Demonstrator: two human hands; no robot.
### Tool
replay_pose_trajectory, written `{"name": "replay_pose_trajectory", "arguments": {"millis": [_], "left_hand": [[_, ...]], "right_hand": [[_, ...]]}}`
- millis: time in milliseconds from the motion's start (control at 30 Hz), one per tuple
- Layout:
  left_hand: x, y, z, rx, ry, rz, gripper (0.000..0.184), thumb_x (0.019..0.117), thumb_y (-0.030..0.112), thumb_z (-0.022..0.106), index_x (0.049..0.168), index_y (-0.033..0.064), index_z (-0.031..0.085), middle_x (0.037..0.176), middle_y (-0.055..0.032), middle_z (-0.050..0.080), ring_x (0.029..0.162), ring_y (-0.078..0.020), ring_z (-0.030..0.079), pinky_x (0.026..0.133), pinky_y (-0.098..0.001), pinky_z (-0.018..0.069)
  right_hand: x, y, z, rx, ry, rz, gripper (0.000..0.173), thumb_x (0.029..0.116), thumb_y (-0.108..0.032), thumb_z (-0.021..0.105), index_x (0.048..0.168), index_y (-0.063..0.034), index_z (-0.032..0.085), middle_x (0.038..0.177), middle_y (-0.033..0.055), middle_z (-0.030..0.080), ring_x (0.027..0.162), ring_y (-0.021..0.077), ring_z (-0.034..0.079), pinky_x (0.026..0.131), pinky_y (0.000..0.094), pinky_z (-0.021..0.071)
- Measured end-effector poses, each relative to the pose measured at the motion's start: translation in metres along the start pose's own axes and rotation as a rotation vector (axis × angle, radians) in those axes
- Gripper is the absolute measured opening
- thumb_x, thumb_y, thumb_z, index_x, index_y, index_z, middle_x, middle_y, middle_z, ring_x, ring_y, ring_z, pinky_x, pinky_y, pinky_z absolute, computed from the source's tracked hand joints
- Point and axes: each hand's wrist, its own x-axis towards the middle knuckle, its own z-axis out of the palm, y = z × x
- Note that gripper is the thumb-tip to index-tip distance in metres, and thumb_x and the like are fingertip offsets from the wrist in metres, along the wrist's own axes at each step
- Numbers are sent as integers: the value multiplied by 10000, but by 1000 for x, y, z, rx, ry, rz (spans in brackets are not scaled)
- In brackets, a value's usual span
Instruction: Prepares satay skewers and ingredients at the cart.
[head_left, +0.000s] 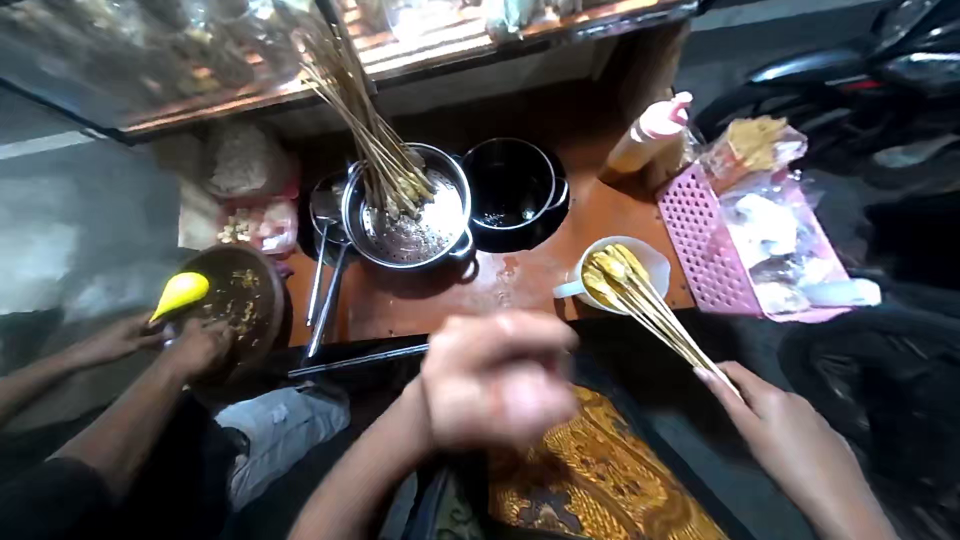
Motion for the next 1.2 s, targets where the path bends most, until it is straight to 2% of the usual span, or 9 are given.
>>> {"name": "replay_pose_trajectory", "arguments": {"millis": [67, 133, 267, 367, 467, 600, 733, 933, 1200], "left_hand": [[-49, -70, -22, 429, 177, -78, 376, 952, 129, 644, 1298, 136, 497, 928, -25, 660, 709, -72, 627, 629, -211, 543], [-107, -124, -58, 748, 265, -288, 347, 897, 61, 660, 1238, 0, 663, 969, -130, 711, 759, -184, 679, 668, -328, 586], [-168, -150, -130, 1047, 242, -966, 292, 1003, 158, 587, 1213, -6, 705, 1267, -242, 657, 1105, -387, 676, 951, -564, 538], [-169, -159, -167, 1090, 266, -1244, 334, 1048, 211, 541, 1292, 12, 653, 1314, -237, 624, 1179, -429, 627, 982, -629, 495], [-172, -181, -189, 1134, 182, -1352, 335, 1058, 238, 517, 1248, 8, 667, 1228, -280, 651, 1124, -478, 640, 916, -679, 504], [-168, -196, -202, 1256, 43, -1465, 226, 989, 173, 609, 1011, -43, 675, 1034, -307, 676, 995, -492, 673, 767, -665, 543], [-160, -203, -218, 1257, -157, -1682, 235, 924, 115, 694, 1096, -43, 668, 1153, -283, 671, 1098, -457, 661, 831, -622, 553], [-160, -218, -241, 1276, -327, -1667, 320, 926, 285, 729, 1054, -7, 705, 1138, -260, 695, 1093, -452, 668, 837, -656, 536], [-148, -222, -246, 1185, -302, -1709, 476, 974, 414, 657, 1089, -48, 682, 1194, -298, 665, 1150, -469, 640, 903, -683, 491]], "right_hand": [[1, -2, -1, 23, -28, -16, 494, 1084, -411, 468, 1175, 30, 671, 860, 333, 672, 818, 580, 650, 692, 770, 453], [0, -4, -2, 19, -77, -1, 501, 1092, -399, 448, 1192, 43, 661, 917, 337, 679, 873, 568, 656, 736, 755, 464], [0, -4, 2, 4, -105, 31, 500, 1097, -386, 431, 1233, 41, 653, 999, 324, 684, 947, 537, 658, 794, 733, 465], [0, -6, 4, -20, -102, 39, 508, 1094, -396, 422, 1249, 30, 650, 1039, 319, 688, 983, 523, 664, 815, 723, 474], [0, -4, 5, -29, -103, 41, 518, 1092, -401, 417, 1249, 35, 649, 1052, 317, 685, 1000, 516, 660, 831, 723, 468], [1, 2, 4, -64, -106, 28, 542, 1091, -440, 399, 1252, 13, 649, 1040, 304, 692, 988, 508, 666, 820, 714, 475], [1, 2, -1, -83, -128, 28, 541, 1093, -442, 391, 1272, 2, 642, 1040, 304, 694, 996, 515, 667, 820, 720, 474], [-2, 0, -1, -94, -138, 69, 545, 1101, -455, 364, 1275, -20, 643, 1046, 293, 696, 1004, 500, 667, 828, 710, 473], [2, 0, -5, -78, -137, 31, 532, 1094, -427, 390, 1255, 12, 643, 1011, 305, 689, 957, 508, 669, 794, 704, 480]]}}
